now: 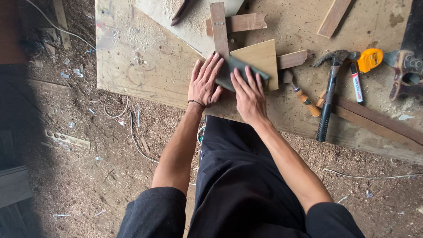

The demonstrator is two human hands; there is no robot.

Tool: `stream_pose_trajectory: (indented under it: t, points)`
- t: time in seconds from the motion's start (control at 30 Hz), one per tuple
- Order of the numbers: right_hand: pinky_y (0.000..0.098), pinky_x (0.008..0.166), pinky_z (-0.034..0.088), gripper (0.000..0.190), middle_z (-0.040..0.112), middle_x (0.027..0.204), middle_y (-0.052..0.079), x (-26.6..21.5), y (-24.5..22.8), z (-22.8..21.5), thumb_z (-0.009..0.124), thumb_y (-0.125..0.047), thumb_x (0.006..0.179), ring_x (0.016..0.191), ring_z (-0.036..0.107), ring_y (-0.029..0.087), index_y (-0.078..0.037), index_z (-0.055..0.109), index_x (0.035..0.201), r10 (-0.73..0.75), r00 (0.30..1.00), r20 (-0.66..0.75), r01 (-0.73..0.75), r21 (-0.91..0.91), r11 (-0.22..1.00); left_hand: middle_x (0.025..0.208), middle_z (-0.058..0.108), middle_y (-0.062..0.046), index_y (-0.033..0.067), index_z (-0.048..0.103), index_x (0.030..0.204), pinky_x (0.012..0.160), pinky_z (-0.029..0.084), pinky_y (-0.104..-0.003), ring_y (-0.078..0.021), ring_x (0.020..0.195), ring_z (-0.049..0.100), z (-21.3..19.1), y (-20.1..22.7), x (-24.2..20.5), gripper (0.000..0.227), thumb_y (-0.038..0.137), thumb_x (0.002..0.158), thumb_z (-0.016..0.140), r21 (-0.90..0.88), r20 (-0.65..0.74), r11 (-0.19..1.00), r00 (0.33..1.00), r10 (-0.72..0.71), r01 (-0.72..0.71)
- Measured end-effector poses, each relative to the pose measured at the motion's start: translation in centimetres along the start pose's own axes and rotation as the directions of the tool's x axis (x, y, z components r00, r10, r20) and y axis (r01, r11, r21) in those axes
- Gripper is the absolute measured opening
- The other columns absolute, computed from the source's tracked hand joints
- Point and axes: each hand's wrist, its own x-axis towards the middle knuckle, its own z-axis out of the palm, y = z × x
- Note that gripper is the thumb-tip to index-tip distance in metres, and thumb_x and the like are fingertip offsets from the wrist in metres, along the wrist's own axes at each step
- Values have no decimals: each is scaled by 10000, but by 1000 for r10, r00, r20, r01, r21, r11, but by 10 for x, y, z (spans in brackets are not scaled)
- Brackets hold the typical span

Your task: The person sands a small wooden plank with a sanding block, then uses a black marker to write 'Welcome' and draw decorative symbols on the plank. The finished sign is placed on the workbench.

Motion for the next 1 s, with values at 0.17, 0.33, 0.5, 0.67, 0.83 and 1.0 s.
stream_pose_trajectory:
  t: [0.17, 0.33, 0.5, 0.67, 0.83, 1.0]
  points:
    - [534, 1312, 167, 518, 441, 1650, 65, -28, 31, -25, 572, -50, 1054, 1577, 303, 333, -98, 503, 1564, 71, 996, -48, -76, -115, 991, 1699, 309, -73, 124, 336, 1617, 1325, 113, -468, -222, 1590, 255, -5, 5, 2, 797, 411, 895, 511, 60, 55, 997, 997, -46, 42]
    - [560, 1277, 162, 516, 446, 1638, 73, 19, 30, -5, 563, -70, 1049, 1554, 290, 373, -77, 485, 1559, 108, 984, -139, -122, -103, 987, 1711, 317, -53, 139, 347, 1622, 1341, 119, -456, -201, 1606, 253, -5, 6, 2, 794, 294, 858, 497, 70, 75, 995, 994, -78, 73]
    - [557, 1295, 162, 558, 448, 1640, 63, -13, 1, 12, 564, -47, 1027, 1566, 295, 355, -95, 478, 1576, 13, 999, -37, -14, -25, 1000, 1701, 301, -71, 101, 331, 1622, 1334, 110, -460, -200, 1602, 236, -7, 5, 1, 713, 318, 967, 512, -36, -45, 999, 999, 17, -19]
    - [552, 1307, 163, 526, 444, 1646, 50, -46, 23, -18, 562, -63, 1047, 1579, 292, 347, -125, 489, 1565, 83, 996, -17, -84, -63, 994, 1703, 316, -72, 103, 345, 1616, 1332, 109, -466, -208, 1600, 248, -9, 5, 0, 754, 272, 898, 503, 26, 46, 999, 998, -42, 41]
    - [597, 1279, 147, 541, 438, 1659, 123, 15, 27, -14, 534, -52, 1057, 1568, 261, 415, -48, 449, 1591, 76, 988, -136, -82, -35, 996, 1709, 316, -54, 117, 342, 1623, 1344, 113, -459, -197, 1607, 252, -9, 7, -2, 753, 270, 901, 495, 29, 22, 999, 999, -41, 41]
    - [592, 1285, 155, 537, 465, 1633, 91, -2, 4, 5, 521, -40, 1044, 1564, 276, 394, -86, 468, 1576, 13, 999, -47, -14, -18, 1000, 1701, 297, -66, 103, 322, 1622, 1337, 105, -464, -202, 1599, 239, -6, 4, 0, 760, 309, 915, 513, -1, -24, 1000, 1000, 9, -9]
